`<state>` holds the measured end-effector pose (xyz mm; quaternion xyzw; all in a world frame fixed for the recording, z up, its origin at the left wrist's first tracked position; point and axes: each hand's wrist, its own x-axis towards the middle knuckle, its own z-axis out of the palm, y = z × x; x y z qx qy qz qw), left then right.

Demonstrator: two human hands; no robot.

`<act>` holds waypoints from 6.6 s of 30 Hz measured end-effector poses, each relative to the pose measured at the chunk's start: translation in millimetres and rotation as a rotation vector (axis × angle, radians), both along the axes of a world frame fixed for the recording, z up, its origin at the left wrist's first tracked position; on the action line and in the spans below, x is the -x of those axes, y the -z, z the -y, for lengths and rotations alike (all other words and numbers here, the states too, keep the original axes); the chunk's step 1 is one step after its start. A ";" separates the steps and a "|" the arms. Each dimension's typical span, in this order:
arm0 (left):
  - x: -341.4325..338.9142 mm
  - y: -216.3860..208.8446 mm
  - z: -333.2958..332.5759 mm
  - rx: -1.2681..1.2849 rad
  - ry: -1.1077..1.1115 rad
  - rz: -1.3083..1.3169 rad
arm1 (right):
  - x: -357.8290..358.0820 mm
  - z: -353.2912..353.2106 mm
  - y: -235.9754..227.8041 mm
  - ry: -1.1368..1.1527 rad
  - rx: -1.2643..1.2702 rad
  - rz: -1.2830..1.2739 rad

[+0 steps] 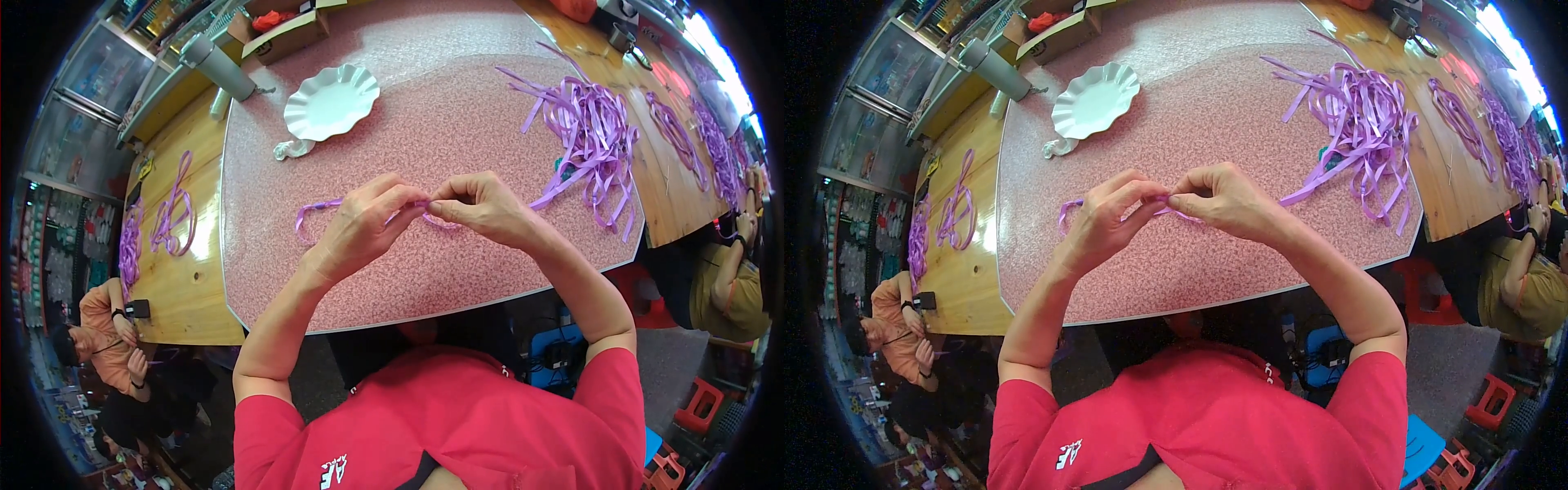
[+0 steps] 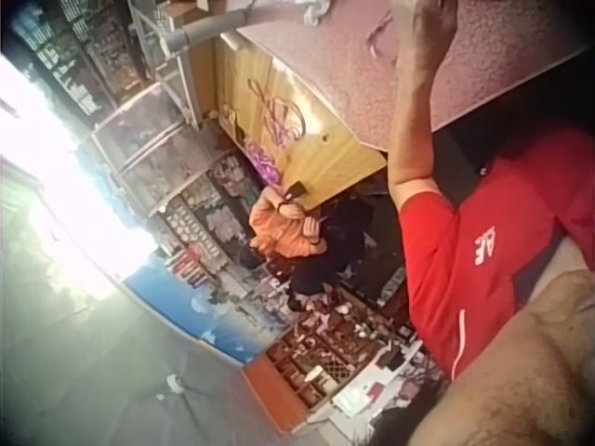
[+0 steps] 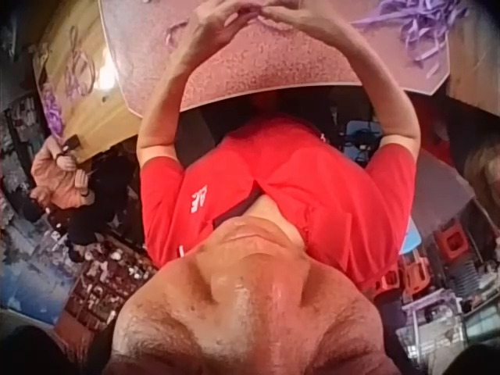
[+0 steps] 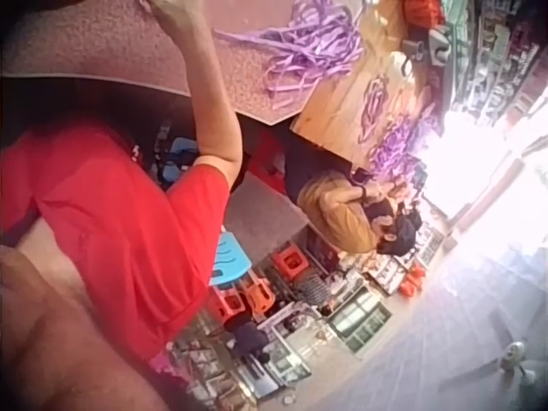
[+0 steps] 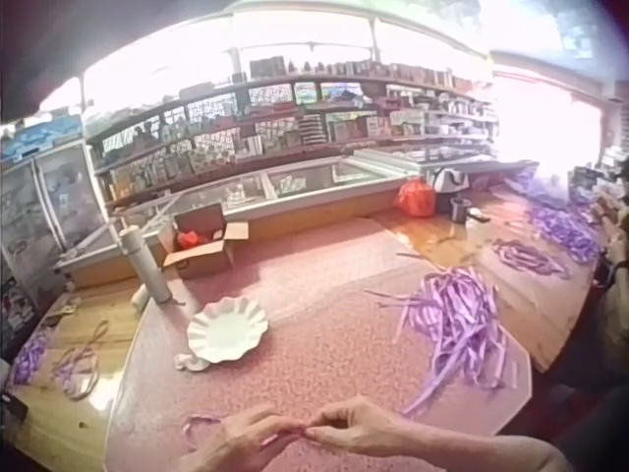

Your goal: The person is tying and linking together purple plastic ribbons at a table.

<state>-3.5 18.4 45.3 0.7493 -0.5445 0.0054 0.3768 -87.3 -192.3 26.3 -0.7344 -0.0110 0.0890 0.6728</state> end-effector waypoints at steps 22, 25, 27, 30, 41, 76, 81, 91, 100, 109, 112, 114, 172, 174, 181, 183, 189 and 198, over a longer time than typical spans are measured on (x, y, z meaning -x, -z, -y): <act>4.8 12.9 -7.6 0.051 -0.077 -0.133 | 10.7 -17.8 -9.7 0.255 0.465 0.650; 11.9 13.7 -21.6 0.209 -0.070 -0.715 | 10.9 -11.8 -11.2 0.262 0.323 0.505; 15.3 8.5 -30.5 0.418 -0.008 -1.223 | 10.9 -11.1 -11.6 0.269 0.235 0.396; 18.3 20.7 -34.0 0.669 0.174 -1.507 | 12.7 -17.8 -11.5 0.257 0.133 0.278; 25.6 10.8 -1.7 0.311 -0.176 -0.009 | 18.6 -38.7 -9.1 0.361 -0.066 0.282; 35.6 8.3 9.9 0.516 0.045 -1.310 | 6.2 -30.1 1.3 0.308 -0.034 0.752; 29.1 10.2 4.3 0.466 -0.032 -1.304 | 8.9 -26.0 -10.8 0.291 0.385 0.951; 31.7 9.4 -0.1 0.432 -0.065 -1.189 | 16.6 -32.8 -6.7 0.348 0.591 0.949; 29.5 21.2 -1.7 0.299 -0.066 -1.085 | 14.1 -28.0 -8.1 0.298 0.541 0.896; 32.6 8.7 0.7 0.224 0.012 -1.058 | 14.4 -14.6 -7.7 0.122 0.184 0.511; 34.4 11.4 2.5 0.223 -0.012 -0.796 | 14.4 -16.0 3.2 0.096 -0.149 0.308; 36.7 10.4 3.6 0.231 -0.034 -0.712 | 15.2 -20.3 4.9 0.098 -0.516 0.069; 28.6 11.0 5.9 0.176 -0.274 -0.486 | 19.8 -18.2 -9.1 0.248 -0.239 0.025; 27.1 14.2 6.7 0.186 -0.267 -0.458 | 18.4 -17.6 -1.0 0.249 -0.151 0.084; 23.8 22.3 9.4 0.231 -0.268 -0.399 | 18.7 -16.5 4.7 0.254 -0.033 0.146; 23.8 24.8 9.2 0.233 -0.259 -0.413 | 18.4 -18.0 4.6 0.272 0.009 0.163; 27.1 25.4 7.0 0.198 -0.211 -0.542 | 20.1 -16.0 1.4 0.259 0.070 0.156; 27.7 35.3 8.2 0.244 -0.148 -0.890 | 23.3 -8.7 -3.4 0.221 0.209 0.310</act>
